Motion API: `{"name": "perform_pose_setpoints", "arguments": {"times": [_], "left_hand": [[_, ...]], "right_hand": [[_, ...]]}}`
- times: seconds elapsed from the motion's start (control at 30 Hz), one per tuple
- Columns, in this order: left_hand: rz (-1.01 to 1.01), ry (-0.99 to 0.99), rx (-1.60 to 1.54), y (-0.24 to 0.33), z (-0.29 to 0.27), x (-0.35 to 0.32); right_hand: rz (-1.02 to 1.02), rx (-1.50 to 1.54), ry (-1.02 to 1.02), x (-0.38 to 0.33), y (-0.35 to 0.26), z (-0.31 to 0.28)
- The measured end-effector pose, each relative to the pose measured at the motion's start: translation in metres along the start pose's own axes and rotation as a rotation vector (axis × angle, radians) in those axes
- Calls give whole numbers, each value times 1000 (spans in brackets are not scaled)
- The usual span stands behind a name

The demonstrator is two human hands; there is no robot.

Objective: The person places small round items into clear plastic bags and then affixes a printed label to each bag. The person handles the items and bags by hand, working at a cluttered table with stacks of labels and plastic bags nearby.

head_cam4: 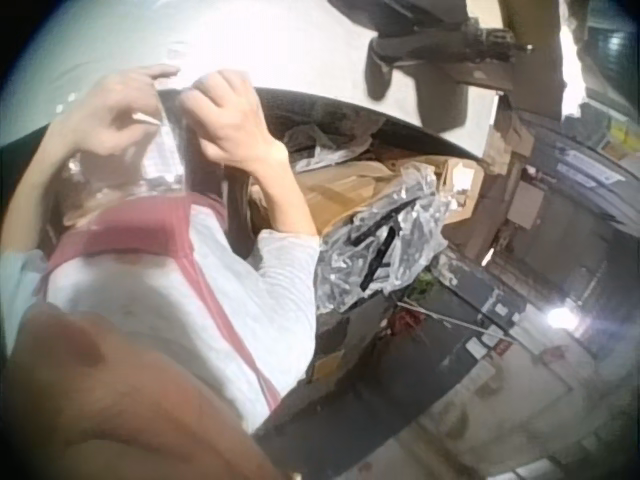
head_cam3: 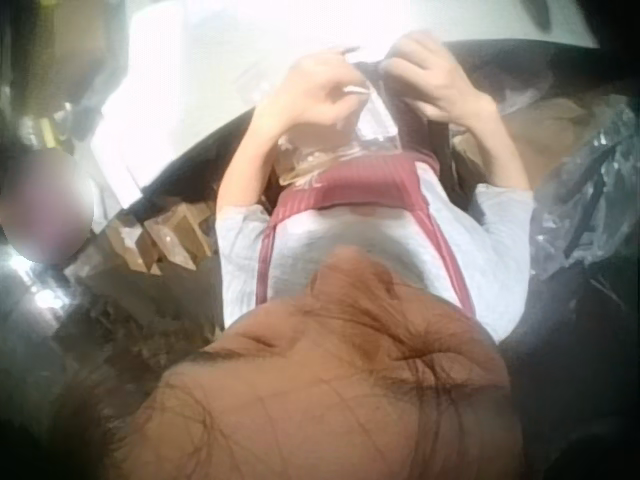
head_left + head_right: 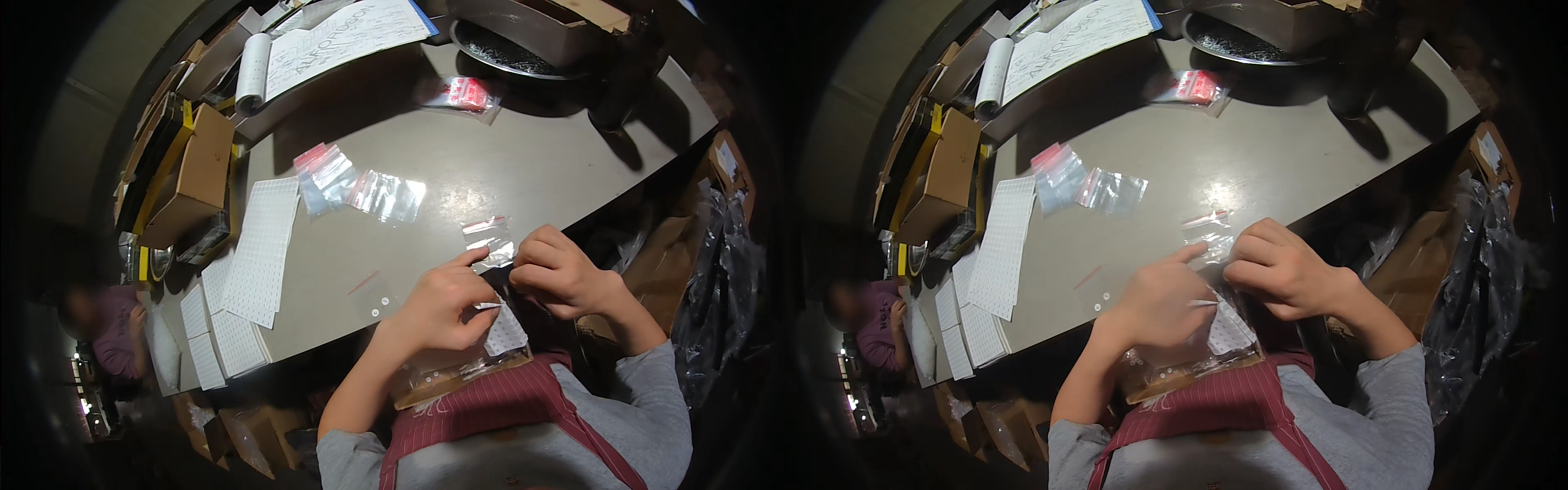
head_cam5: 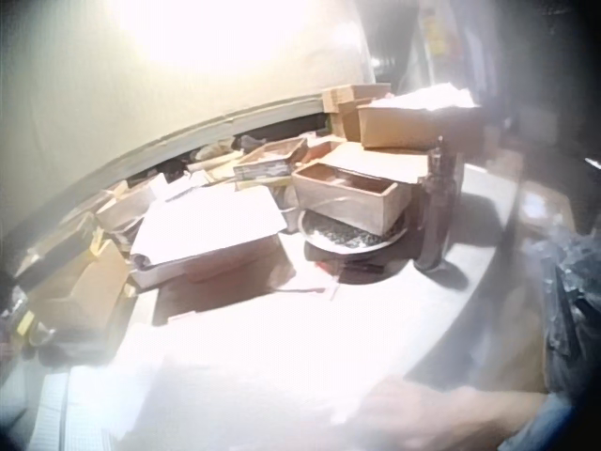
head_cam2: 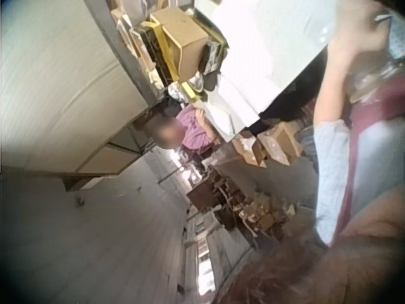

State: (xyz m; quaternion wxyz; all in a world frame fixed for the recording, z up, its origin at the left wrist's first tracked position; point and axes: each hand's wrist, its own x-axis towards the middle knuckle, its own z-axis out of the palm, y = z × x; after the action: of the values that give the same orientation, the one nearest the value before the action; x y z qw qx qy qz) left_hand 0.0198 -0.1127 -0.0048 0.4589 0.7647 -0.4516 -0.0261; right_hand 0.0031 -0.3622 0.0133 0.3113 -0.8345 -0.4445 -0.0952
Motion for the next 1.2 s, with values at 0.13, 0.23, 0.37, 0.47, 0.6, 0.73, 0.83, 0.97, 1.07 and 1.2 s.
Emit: {"name": "perform_pose_setpoints", "arguments": {"times": [0.13, 0.23, 0.37, 0.47, 0.6, 0.73, 0.83, 0.97, 1.07, 1.2], "left_hand": [[32, 8, 3, -3, -1, 0], [21, 19, -38, 0, -5, 1], [73, 72, -66, 1, -6, 2], [103, 45, -34, -4, -3, -4], [136, 106, -157, 10, -12, -9], [145, 255, -324, 48, -49, -17], [157, 447, -469, 51, -72, -45], [178, 661, -628, 49, -103, -121], [231, 777, -736, 45, -108, -134], [202, 829, -658, 23, -118, -168]], "right_hand": [[128, 126, -3, 3, 0, -12], [195, 81, -13, 19, 7, -9], [244, -55, -7, 26, 18, 11], [285, -83, 18, 29, 17, 13], [323, -3, -7, 35, 22, 7], [270, -33, -122, 41, 11, 0], [186, 91, -137, 45, 3, 10], [73, 424, -159, 74, -11, 33], [-68, 371, -133, 91, -13, 57], [-303, 124, -170, 103, -22, 90]]}}
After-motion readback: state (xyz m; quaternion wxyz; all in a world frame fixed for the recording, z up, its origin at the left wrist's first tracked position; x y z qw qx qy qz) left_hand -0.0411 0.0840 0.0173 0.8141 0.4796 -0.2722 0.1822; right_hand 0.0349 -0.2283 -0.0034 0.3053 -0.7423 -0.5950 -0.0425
